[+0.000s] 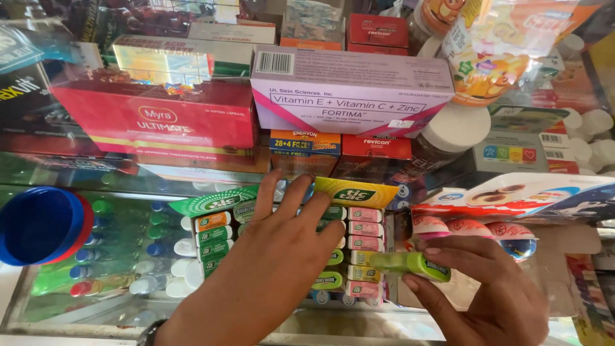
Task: The person sorts small wrapped candies from a cardboard box into a clear plastic jar. They then move to a glass display counter to arrange small green and pink tubes on a rack. Finally, they return to the box to continue sorting candies into the jar.
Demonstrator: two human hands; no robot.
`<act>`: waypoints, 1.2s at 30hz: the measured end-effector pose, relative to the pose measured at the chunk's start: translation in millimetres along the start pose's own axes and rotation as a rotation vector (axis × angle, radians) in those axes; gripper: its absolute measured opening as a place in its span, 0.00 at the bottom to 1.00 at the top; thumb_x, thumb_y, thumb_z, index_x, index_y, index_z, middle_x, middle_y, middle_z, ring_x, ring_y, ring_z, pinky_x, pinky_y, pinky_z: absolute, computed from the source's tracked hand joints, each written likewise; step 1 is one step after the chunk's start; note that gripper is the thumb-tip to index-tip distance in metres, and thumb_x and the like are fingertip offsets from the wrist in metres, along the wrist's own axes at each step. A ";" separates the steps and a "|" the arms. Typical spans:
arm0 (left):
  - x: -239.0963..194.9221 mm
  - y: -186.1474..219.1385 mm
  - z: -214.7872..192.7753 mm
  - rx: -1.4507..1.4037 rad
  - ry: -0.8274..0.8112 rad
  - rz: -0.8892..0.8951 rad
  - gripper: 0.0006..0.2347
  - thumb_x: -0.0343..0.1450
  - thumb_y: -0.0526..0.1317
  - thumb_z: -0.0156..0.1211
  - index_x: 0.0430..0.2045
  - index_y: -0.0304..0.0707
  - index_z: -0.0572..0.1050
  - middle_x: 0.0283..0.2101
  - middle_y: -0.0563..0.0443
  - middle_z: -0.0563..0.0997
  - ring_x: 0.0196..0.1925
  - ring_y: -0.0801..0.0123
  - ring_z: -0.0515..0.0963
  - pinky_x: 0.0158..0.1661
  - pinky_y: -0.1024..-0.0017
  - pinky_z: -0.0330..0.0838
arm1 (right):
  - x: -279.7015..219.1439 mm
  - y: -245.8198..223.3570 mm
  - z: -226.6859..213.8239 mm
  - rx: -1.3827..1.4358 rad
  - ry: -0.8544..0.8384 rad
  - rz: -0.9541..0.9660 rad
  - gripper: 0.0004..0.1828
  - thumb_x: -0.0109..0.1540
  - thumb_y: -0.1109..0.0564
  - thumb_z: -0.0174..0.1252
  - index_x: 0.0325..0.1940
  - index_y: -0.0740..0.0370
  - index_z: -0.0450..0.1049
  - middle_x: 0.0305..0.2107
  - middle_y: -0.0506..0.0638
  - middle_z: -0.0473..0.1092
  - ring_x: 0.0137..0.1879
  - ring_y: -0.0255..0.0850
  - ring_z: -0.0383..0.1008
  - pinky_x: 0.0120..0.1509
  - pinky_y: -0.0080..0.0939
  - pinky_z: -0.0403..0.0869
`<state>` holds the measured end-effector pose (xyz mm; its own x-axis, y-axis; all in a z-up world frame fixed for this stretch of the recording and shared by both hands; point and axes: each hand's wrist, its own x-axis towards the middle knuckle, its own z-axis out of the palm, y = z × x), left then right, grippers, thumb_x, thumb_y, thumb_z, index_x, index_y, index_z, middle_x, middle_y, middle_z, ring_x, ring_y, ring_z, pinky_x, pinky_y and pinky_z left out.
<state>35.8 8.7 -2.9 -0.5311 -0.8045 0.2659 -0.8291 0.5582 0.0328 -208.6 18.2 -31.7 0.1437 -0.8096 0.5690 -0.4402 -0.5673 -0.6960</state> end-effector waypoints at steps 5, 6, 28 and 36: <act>7.2 -1.8 -15.1 0.004 -0.087 0.043 0.10 0.61 0.34 0.57 0.33 0.34 0.77 0.45 0.38 0.76 0.62 0.40 0.68 0.64 0.36 0.48 | 1.6 -5.1 0.4 -0.031 -0.007 0.021 0.22 0.49 0.65 0.73 0.45 0.70 0.75 0.39 0.61 0.77 0.47 0.45 0.82 0.50 0.38 0.80; 9.3 -2.0 -17.8 0.005 -0.118 0.050 0.10 0.61 0.33 0.57 0.33 0.34 0.77 0.44 0.39 0.77 0.62 0.40 0.68 0.64 0.36 0.47 | 1.8 -5.7 0.6 -0.028 0.000 0.026 0.22 0.49 0.65 0.73 0.45 0.70 0.75 0.39 0.60 0.77 0.47 0.44 0.82 0.50 0.38 0.79; 6.4 -5.1 -9.6 -0.173 -0.077 0.011 0.08 0.57 0.38 0.66 0.26 0.43 0.81 0.46 0.37 0.75 0.64 0.39 0.63 0.65 0.34 0.41 | 3.2 9.3 3.4 -0.116 -0.067 -0.154 0.22 0.51 0.63 0.74 0.46 0.68 0.75 0.39 0.60 0.77 0.46 0.45 0.82 0.49 0.40 0.79; -3.7 -8.0 -3.2 -0.235 -0.044 0.034 0.07 0.60 0.35 0.58 0.25 0.49 0.83 0.50 0.38 0.74 0.66 0.41 0.63 0.66 0.33 0.38 | 4.6 7.9 5.7 -0.138 -0.059 -0.195 0.21 0.52 0.62 0.75 0.46 0.68 0.75 0.39 0.59 0.77 0.46 0.44 0.82 0.48 0.39 0.79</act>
<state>45.0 7.8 -1.1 -0.5692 -0.7897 0.2289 -0.7498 0.6128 0.2495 -206.3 9.1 -37.1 0.2878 -0.6969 0.6569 -0.5154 -0.6908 -0.5071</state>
